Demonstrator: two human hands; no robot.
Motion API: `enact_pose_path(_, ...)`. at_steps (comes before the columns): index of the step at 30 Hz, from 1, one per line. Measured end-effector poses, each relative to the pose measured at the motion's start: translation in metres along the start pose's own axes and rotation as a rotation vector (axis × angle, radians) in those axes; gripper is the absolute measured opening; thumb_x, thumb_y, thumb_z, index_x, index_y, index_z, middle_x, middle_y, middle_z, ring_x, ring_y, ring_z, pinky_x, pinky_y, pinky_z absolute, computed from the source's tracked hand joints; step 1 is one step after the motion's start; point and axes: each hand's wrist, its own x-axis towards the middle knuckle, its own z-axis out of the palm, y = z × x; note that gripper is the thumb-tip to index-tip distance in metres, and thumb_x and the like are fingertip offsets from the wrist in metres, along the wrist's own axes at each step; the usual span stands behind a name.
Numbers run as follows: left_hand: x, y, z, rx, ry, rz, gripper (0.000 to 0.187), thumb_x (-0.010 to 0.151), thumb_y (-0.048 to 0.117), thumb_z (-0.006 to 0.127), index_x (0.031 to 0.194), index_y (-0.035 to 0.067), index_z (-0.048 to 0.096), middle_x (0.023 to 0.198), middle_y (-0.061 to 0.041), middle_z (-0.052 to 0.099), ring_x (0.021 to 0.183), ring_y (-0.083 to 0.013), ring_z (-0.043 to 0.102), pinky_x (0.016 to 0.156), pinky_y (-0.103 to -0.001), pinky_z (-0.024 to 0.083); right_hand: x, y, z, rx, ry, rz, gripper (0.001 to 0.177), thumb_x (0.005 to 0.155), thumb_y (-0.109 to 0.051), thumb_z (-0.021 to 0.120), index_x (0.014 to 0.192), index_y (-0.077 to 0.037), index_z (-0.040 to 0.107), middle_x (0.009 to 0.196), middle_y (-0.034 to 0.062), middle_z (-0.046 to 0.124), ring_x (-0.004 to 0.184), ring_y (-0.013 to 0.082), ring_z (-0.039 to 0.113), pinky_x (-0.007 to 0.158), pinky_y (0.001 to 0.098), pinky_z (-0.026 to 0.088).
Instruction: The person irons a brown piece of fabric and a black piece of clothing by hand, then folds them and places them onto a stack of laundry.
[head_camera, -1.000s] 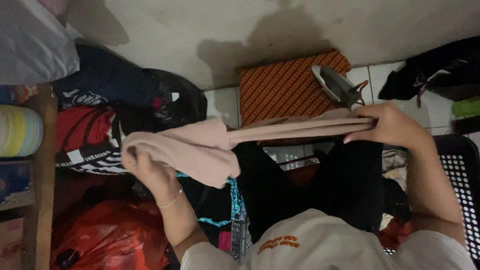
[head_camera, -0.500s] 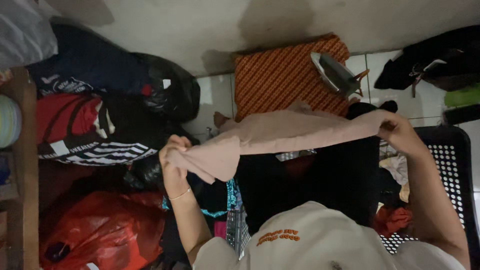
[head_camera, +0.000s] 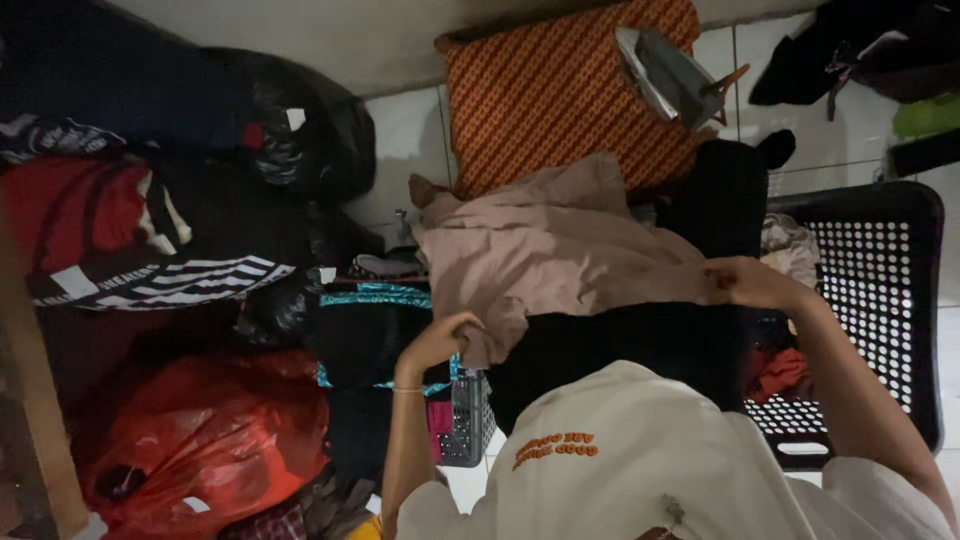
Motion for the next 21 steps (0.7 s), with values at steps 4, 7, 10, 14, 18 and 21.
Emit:
enact_pose_path(4, 0.009, -0.021, 0.038, 0.049, 0.101, 0.028, 0.041, 0.068, -0.004, 0.060, 0.108, 0.003, 0.065, 0.092, -0.018, 0.070, 0.084, -0.0279, 0.070, 0.074, -0.036, 0.056, -0.015, -0.038, -0.003, -0.034, -0.023, 0.115, 0.058, 0.084, -0.053, 0.076, 0.129, -0.017, 0.073, 0.117, 0.0148, 0.078, 0.108, 0.0318, 0.073, 0.096, 0.0403, 0.055)
enact_pose_path(7, 0.009, -0.027, 0.040, 0.088, 0.166, 0.101, 0.038, 0.071, -0.005, 0.055, 0.104, 0.003, 0.070, 0.089, -0.021, 0.072, 0.085, -0.0330, 0.073, 0.075, -0.039, 0.057, -0.007, -0.045, 0.000, -0.023, 0.098, 0.013, 0.045, 0.086, -0.049, 0.074, 0.117, -0.017, 0.080, 0.106, 0.0146, 0.081, 0.094, 0.0301, 0.078, 0.088, 0.0380, 0.058)
enact_pose_path(10, -0.003, -0.031, 0.031, 0.116, 0.373, 0.133, 0.031, 0.075, -0.004, 0.061, 0.105, 0.000, 0.070, 0.096, -0.022, 0.071, 0.091, -0.0354, 0.072, 0.076, -0.040, 0.056, -0.006, -0.031, -0.009, 0.045, 0.191, -0.149, 0.038, 0.085, -0.042, 0.076, 0.109, -0.013, 0.081, 0.099, 0.0140, 0.080, 0.088, 0.0280, 0.077, 0.083, 0.0377, 0.058)
enact_pose_path(14, -0.022, -0.050, 0.008, 0.144, 0.372, 0.301, 0.042, 0.073, -0.009, 0.052, 0.110, -0.004, 0.070, 0.102, -0.024, 0.071, 0.098, -0.0391, 0.069, 0.087, -0.041, 0.054, -0.025, -0.011, -0.035, 0.093, 0.164, -0.247, 0.033, 0.075, -0.038, 0.081, 0.095, -0.011, 0.083, 0.095, 0.0093, 0.078, 0.084, 0.0256, 0.076, 0.078, 0.0374, 0.058)
enact_pose_path(18, -0.022, -0.066, 0.020, 0.155, 0.188, 0.005, 0.031, 0.078, -0.005, 0.058, 0.107, -0.006, 0.070, 0.099, -0.026, 0.073, 0.096, -0.0389, 0.071, 0.085, -0.041, 0.055, -0.021, 0.002, -0.018, -0.051, -0.124, -0.083, 0.035, 0.069, -0.035, 0.082, 0.100, -0.019, 0.084, 0.098, 0.0033, 0.080, 0.091, 0.0236, 0.077, 0.084, 0.0376, 0.054)
enact_pose_path(21, -0.011, -0.066, 0.036, 0.179, 0.143, -0.042, 0.036, 0.074, -0.003, 0.062, 0.109, -0.004, 0.071, 0.102, -0.025, 0.073, 0.096, -0.0373, 0.072, 0.086, -0.040, 0.056, -0.013, 0.005, 0.015, -0.250, 0.092, -0.108, 0.035, 0.091, -0.049, 0.064, 0.101, -0.020, 0.082, 0.098, 0.0074, 0.082, 0.088, 0.0290, 0.078, 0.083, 0.0387, 0.060)
